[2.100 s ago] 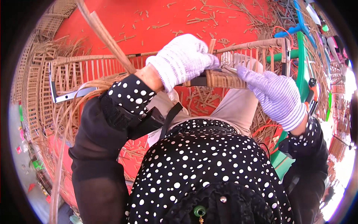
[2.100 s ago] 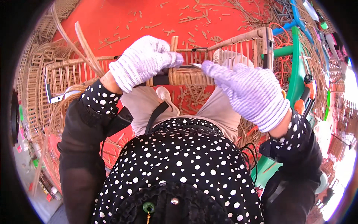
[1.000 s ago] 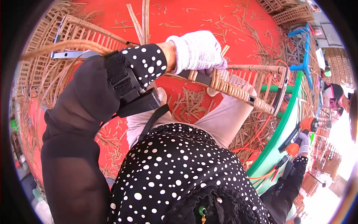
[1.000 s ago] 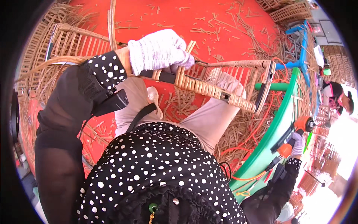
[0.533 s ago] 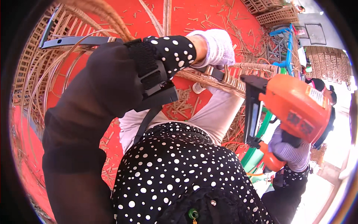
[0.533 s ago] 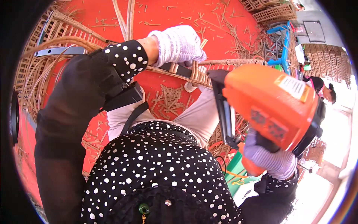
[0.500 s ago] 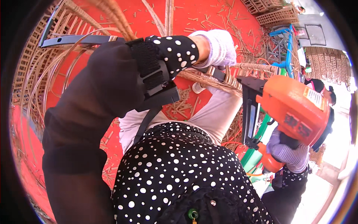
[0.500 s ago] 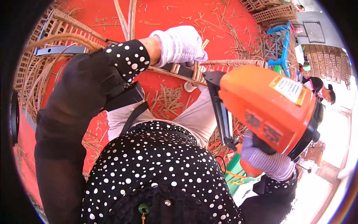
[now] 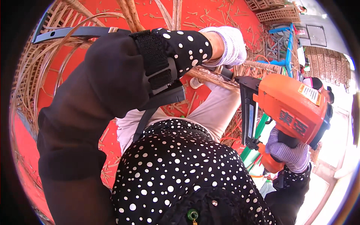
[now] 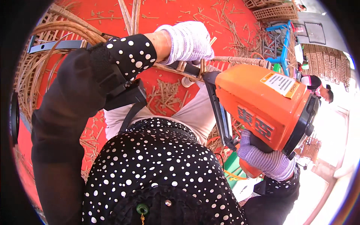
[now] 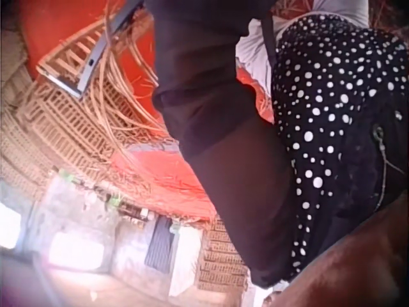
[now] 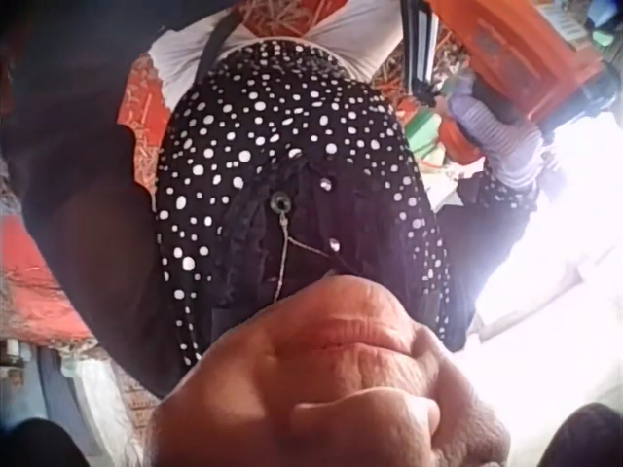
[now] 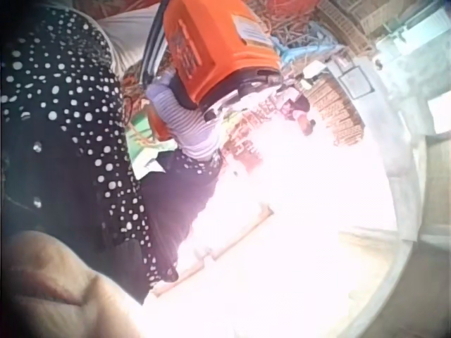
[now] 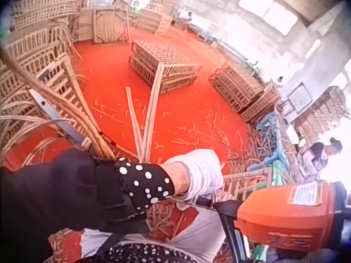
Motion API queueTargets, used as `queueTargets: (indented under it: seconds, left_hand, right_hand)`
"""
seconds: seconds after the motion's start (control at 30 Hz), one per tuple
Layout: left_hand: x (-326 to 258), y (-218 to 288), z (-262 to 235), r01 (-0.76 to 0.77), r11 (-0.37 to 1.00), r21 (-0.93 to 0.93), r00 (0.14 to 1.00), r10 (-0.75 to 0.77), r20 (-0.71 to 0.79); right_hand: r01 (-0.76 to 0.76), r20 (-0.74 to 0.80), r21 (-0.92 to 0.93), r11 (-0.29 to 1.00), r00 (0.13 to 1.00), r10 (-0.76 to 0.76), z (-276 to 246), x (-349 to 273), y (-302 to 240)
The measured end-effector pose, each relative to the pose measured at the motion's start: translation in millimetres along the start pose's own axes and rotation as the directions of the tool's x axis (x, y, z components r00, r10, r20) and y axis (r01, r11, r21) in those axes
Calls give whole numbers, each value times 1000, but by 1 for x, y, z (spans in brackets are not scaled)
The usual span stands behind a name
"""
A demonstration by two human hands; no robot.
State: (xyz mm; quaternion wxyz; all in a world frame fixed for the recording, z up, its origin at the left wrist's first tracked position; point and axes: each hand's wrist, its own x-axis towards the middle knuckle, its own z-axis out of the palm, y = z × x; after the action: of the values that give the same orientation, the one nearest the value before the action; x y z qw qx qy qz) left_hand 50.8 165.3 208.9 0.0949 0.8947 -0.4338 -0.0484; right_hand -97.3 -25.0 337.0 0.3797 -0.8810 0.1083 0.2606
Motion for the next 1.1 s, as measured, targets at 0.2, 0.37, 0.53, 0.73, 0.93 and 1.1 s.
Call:
queueTargets:
  seconds: [0.2, 0.37, 0.53, 0.73, 0.93, 1.1]
  left_hand:
    - [0, 1, 3, 54, 996, -72, 999, -54, -5]
    - [-6, 3, 2, 58, 996, -69, 990, -66, -122]
    - [-2, -1, 0, -22, 1000, -6, 982, 21, -186]
    - [-4, -8, -3, 108, 900, -423, 981, -166, -103]
    - [-8, -8, -4, 42, 729, -683, 973, -186, -139]
    - [-35, 10, -34, 123, 644, -755, 986, -163, 23]
  right_hand:
    - [-81, 143, -157, 984, 984, 104, -7, 1, -27]
    - [-83, -64, -132, 988, 995, 75, 3, 5, -30]
    - [-80, -117, -16, 997, 990, 78, 2, 8, -25]
    - [91, -117, 180, 979, 991, -71, 0, 1, 19]
    - [183, -488, 362, 914, 873, 18, -66, -3, 121]
    - [102, -606, 431, 896, 769, 203, -127, 34, 257]
